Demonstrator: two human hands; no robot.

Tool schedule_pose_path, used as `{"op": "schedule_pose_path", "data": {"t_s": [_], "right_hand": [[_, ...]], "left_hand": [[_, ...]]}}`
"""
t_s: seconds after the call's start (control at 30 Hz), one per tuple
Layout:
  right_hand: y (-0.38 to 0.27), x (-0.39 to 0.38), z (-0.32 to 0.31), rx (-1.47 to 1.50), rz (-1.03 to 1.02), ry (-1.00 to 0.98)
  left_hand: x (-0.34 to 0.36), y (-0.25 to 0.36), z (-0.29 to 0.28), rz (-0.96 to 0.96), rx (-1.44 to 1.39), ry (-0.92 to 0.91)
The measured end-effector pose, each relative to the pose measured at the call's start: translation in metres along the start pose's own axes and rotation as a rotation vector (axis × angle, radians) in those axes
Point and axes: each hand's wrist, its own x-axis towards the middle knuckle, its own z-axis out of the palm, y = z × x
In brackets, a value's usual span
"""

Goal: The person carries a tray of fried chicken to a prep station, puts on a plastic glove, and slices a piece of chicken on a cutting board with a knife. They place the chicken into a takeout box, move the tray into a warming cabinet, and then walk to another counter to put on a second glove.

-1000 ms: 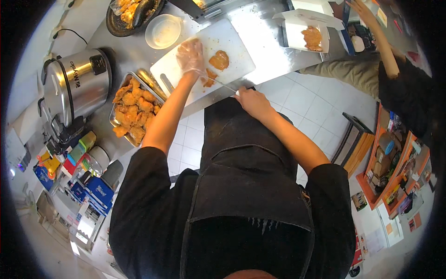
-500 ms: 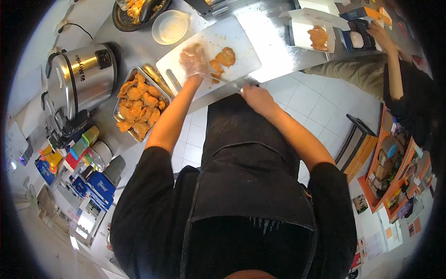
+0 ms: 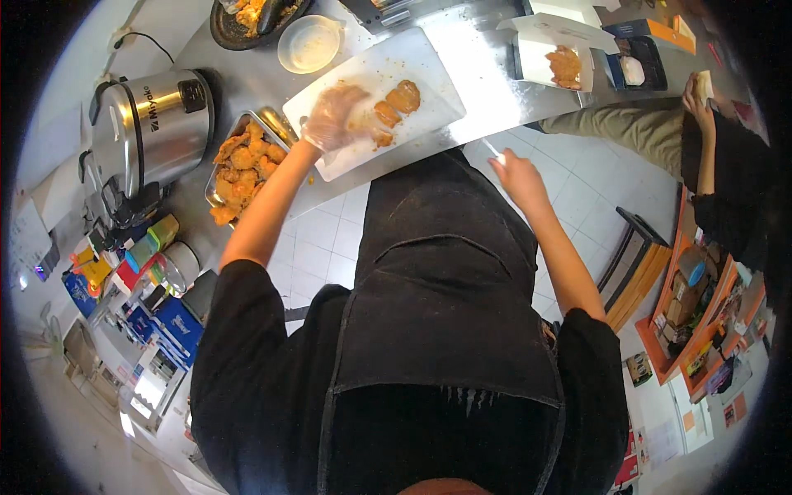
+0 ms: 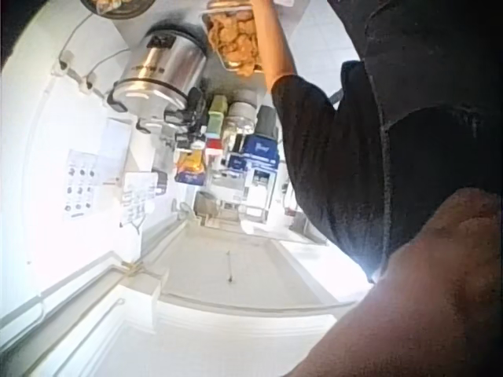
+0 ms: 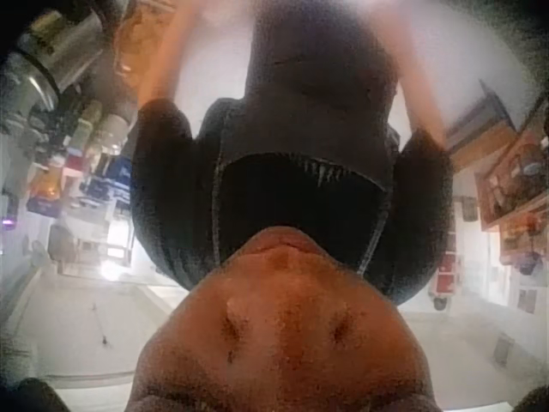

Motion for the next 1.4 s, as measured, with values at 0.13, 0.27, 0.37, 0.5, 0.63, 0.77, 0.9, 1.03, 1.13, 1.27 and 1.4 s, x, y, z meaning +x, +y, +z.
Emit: {"op": "schedule_pose_path", "data": {"t_s": [0.13,0.27,0.37,0.5,0.63,0.77,0.9,1.03,1.13,1.27,1.4], "right_hand": [[0.033,-0.021,-0.001,0.166,0.149,0.138],[0.041,-0.021,0.007,0.266,0.185,0.131],[0.032,-0.022,0.011,0.321,0.211,0.067],[0.026,-0.026,0.011,0.475,0.2,-0.089],[0.022,-0.01,0.016,0.603,0.311,-0.372],[0.03,0.006,0.039,0.757,0.251,-0.452],[0.025,0.012,0.036,0.75,0.258,-0.517],[0.02,0.022,0.053,0.721,0.259,-0.553],[0.002,0.045,0.081,0.782,0.206,-0.55],[-0.055,0.086,0.094,0.988,0.115,-0.573],[-0.061,0.093,0.077,1.057,0.155,-0.578]], "left_hand": [[0.044,0.05,0.02,0.402,0.23,-0.617],[0.083,0.055,0.035,0.589,0.488,-0.765],[0.075,0.016,0.056,0.609,0.267,-0.611],[0.051,0.002,0.07,0.21,0.231,-0.16],[0.021,0.018,0.084,-0.272,0.31,0.026],[0.011,0.018,0.064,-0.287,0.297,-0.003],[0.016,0.024,0.05,-0.168,0.391,-0.175],[0.012,0.015,0.066,-0.17,0.335,-0.186],[0.003,0.015,0.079,-0.242,0.217,-0.07],[-0.009,0.008,0.095,-0.206,0.226,0.069],[-0.002,0.016,0.096,-0.26,0.178,0.062]]}}
